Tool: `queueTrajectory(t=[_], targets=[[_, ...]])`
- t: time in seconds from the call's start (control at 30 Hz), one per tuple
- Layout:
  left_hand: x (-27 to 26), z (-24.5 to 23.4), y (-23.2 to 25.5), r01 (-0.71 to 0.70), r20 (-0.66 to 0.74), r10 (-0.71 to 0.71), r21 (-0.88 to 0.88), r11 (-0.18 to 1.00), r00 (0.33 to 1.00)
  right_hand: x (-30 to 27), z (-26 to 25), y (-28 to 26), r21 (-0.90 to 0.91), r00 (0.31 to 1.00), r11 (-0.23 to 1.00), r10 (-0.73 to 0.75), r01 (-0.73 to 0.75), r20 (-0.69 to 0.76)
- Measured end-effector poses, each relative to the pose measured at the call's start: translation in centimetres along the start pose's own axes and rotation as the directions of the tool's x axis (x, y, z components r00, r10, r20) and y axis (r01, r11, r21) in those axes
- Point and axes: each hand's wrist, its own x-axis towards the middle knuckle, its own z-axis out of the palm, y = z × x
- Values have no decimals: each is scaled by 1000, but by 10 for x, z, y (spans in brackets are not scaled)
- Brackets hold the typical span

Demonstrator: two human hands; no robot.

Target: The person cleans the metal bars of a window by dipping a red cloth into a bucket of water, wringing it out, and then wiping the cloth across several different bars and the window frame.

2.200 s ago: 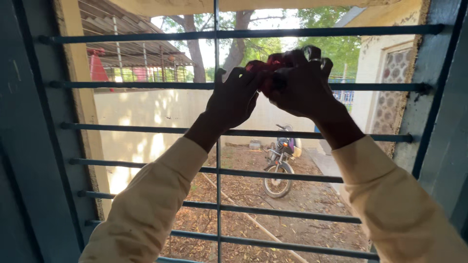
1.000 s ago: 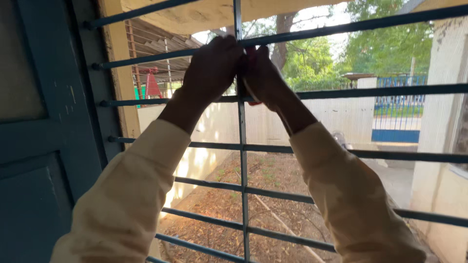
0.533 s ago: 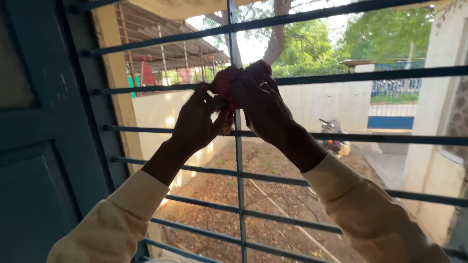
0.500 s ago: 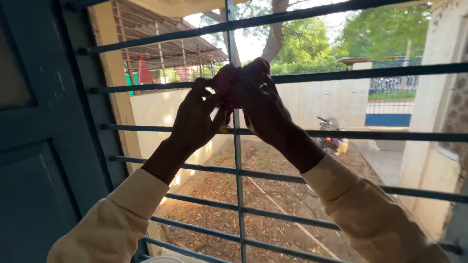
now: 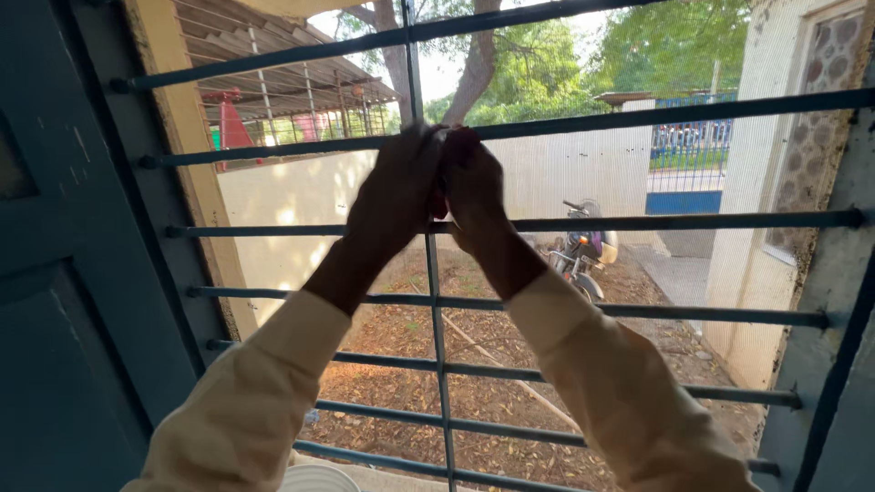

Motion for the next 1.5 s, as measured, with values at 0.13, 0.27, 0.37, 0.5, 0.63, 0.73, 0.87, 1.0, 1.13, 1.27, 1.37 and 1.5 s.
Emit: queueTrajectory(t=[0.13, 0.27, 0.37, 0.5, 0.63, 0.73, 0.87, 1.0, 1.13, 1.27, 1.37, 1.5], targets=[[13, -14, -22, -597, 87, 729, 643, 479, 679, 1, -2, 0, -2, 999, 999, 39, -39, -15], [2, 0, -52, -474, 2, 537, 471, 743, 844, -11, -19, 1, -591, 998, 807, 34, -2, 44], [-20, 12, -72, -536, 86, 633, 626, 567, 770, -25, -33, 0, -618, 857, 607, -238, 499, 458], [-43, 10, -79, -576, 98, 643, 559, 596, 760, -45, -35, -17, -700, 787, 361, -276, 616, 551], [-19, 6, -56, -270, -184, 320, 251, 930, 930, -34, -21, -12, -699, 957, 654, -196, 290, 215], [17, 1, -33, -233, -294, 166, -209, 950, 941, -8, -6, 3, 60, 965, 969, -245, 240, 98], [12, 11, -39, -598, -228, 763, 504, 624, 604, -25, -5, 17, -541, 836, 674, -540, 503, 104], [-20, 15, -53, -469, -172, 521, 268, 842, 836, -47, -13, -1, -696, 908, 592, -352, 405, 229], [-35, 8, -48, -529, -98, 624, 440, 726, 775, -57, -20, -48, -710, 952, 689, 98, 145, 291], [-25, 17, -37, -505, -134, 681, 572, 647, 720, -62, -22, -76, -599, 840, 597, -298, 534, 453], [-4, 17, -30, -448, -123, 706, 694, 563, 697, -52, -14, -85, -659, 719, 311, -435, 685, 542], [19, 20, -30, -283, -82, 848, 922, 264, 524, -23, -10, -97, -679, 553, -150, -468, 719, 689]])
